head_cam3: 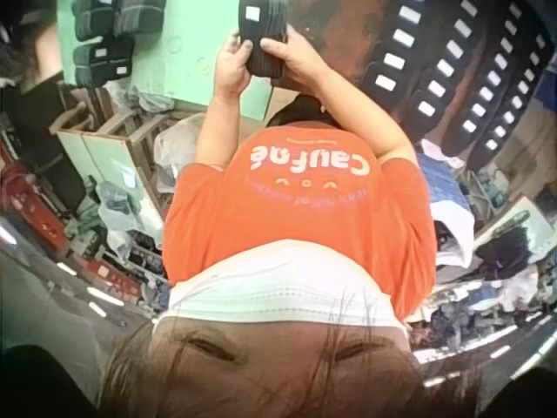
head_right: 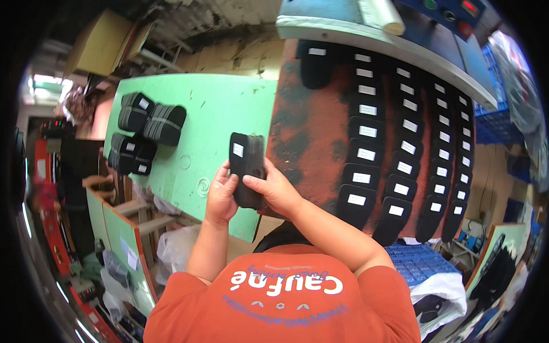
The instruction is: Collecting and stacking pressed fabric shoe labels from a heat-press machine tray and placing them into a storage bag.
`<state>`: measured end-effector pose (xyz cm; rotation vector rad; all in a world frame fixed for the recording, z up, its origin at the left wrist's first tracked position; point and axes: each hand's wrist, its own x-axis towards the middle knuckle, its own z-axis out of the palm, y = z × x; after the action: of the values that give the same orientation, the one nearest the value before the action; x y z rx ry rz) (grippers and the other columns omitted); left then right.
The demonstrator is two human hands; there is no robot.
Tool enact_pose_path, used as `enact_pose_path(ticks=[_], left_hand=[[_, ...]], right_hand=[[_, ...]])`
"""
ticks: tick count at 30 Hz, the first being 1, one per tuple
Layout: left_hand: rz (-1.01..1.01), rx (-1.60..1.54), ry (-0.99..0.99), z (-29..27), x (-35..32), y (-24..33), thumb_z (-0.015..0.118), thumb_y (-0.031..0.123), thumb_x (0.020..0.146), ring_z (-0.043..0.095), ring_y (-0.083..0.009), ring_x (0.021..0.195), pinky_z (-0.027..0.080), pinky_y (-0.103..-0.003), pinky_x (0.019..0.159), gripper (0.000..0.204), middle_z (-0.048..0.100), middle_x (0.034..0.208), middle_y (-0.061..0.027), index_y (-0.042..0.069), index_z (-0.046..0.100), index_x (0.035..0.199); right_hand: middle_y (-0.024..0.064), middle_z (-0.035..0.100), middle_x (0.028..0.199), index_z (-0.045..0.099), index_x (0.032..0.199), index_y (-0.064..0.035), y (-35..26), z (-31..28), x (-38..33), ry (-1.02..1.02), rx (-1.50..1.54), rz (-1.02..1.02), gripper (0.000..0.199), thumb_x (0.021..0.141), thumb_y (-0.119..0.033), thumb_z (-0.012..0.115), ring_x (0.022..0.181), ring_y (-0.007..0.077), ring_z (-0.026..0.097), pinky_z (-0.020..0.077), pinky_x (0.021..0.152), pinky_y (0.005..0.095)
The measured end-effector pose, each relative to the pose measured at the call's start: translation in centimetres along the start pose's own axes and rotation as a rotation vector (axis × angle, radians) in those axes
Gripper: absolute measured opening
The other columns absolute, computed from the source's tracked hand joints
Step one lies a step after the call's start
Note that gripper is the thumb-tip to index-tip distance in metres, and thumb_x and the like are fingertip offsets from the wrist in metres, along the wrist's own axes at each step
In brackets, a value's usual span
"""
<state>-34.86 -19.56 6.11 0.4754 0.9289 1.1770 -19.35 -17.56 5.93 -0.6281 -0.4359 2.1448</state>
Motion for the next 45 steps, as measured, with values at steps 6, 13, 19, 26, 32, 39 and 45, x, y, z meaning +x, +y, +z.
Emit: enact_pose_path(ticks=[6, 13, 19, 26, 32, 39, 45], left_hand=[[0.863, 1.39, 0.135, 6.9, 4.1, -0.7, 0.068, 0.012, 0.079, 0.053, -0.0188, 0.082, 0.044, -0.029, 0.068, 0.033, 0.056, 0.097, -0.012, -0.005, 0.058, 0.106], [0.141, 0.466, -0.048, 10.5, 13.7, -2.5, 0.054, 0.009, 0.089, 0.054, -0.0062, 0.07, 0.045, -0.021, 0.061, 0.014, 0.062, 0.081, -0.0034, -0.004, 0.059, 0.091], [0.308, 0.988, -0.006, 11.9, 23.8, -3.3, 0.062, 0.013, 0.083, 0.055, -0.0118, 0.068, 0.046, -0.026, 0.064, 0.027, 0.061, 0.076, -0.004, -0.008, 0.058, 0.1], [0.2, 0.808, -0.28, 13.9, 15.5, -4.3, 0.067, 0.01, 0.079, 0.057, -0.0105, 0.063, 0.046, -0.025, 0.058, 0.023, 0.063, 0.072, -0.007, -0.004, 0.062, 0.097], [0.307, 0.753, -0.134, 12.6, 15.9, -4.9, 0.061, 0.008, 0.084, 0.043, -0.0028, 0.051, 0.035, -0.018, 0.045, 0.008, 0.052, 0.064, 0.0033, 0.003, 0.055, 0.083], [0.54, 1.099, 0.082, 11.5, 22.6, -3.3, 0.064, 0.011, 0.081, 0.053, -0.0098, 0.06, 0.044, -0.024, 0.055, 0.016, 0.059, 0.07, -0.0046, -0.002, 0.058, 0.086], [0.218, 0.841, -0.206, 12.9, 15.4, -4.3, 0.067, 0.011, 0.08, 0.055, -0.0072, 0.063, 0.046, -0.021, 0.056, 0.017, 0.061, 0.074, -0.0015, -0.001, 0.06, 0.09]], right_hand=[[0.0093, 0.053, 0.112, 0.04, 0.124, -0.0015, -5.5, -3.4, -1.6, -0.011, 0.159, -0.117, 0.051, 0.081, -0.018, 0.063, 0.101, 0.0187, 0.055, 0.0482, 0.087, 0.033], [0.0175, 0.054, 0.118, 0.042, 0.126, 0.003, -10.4, -8.1, -6.3, 0.121, 0.307, -0.366, 0.051, 0.079, -0.011, 0.06, 0.106, 0.0281, 0.057, 0.0467, 0.091, 0.0413], [0.0162, 0.056, 0.114, 0.044, 0.123, 0.002, -11.5, -10.6, -7.9, 0.259, 0.413, -0.438, 0.046, 0.08, -0.005, 0.057, 0.103, 0.027, 0.058, 0.0486, 0.089, 0.0402], [0.0142, 0.056, 0.113, 0.045, 0.122, 0.002, -10.6, -10.2, -5.9, 0.35, 0.271, -0.44, 0.041, 0.084, -0.005, 0.059, 0.102, 0.0248, 0.058, 0.0495, 0.088, 0.0396], [0.0156, 0.056, 0.113, 0.045, 0.121, 0.0023, -10.0, -10.0, -5.0, 0.316, 0.396, -0.439, 0.037, 0.088, -0.012, 0.055, 0.101, 0.0263, 0.059, 0.05, 0.087, 0.0411], [0.0183, 0.056, 0.114, 0.045, 0.121, 0.003, -10.7, -10.7, -8.1, 0.36, 0.467, -0.416, 0.034, 0.09, -0.011, 0.047, 0.103, 0.0294, 0.058, 0.0496, 0.087, 0.0415], [0.0159, 0.056, 0.114, 0.046, 0.121, 0.0016, -9.5, -10.3, -7.1, 0.445, 0.306, -0.453, 0.033, 0.09, -0.01, 0.05, 0.102, 0.0261, 0.058, 0.0503, 0.086, 0.0398]])
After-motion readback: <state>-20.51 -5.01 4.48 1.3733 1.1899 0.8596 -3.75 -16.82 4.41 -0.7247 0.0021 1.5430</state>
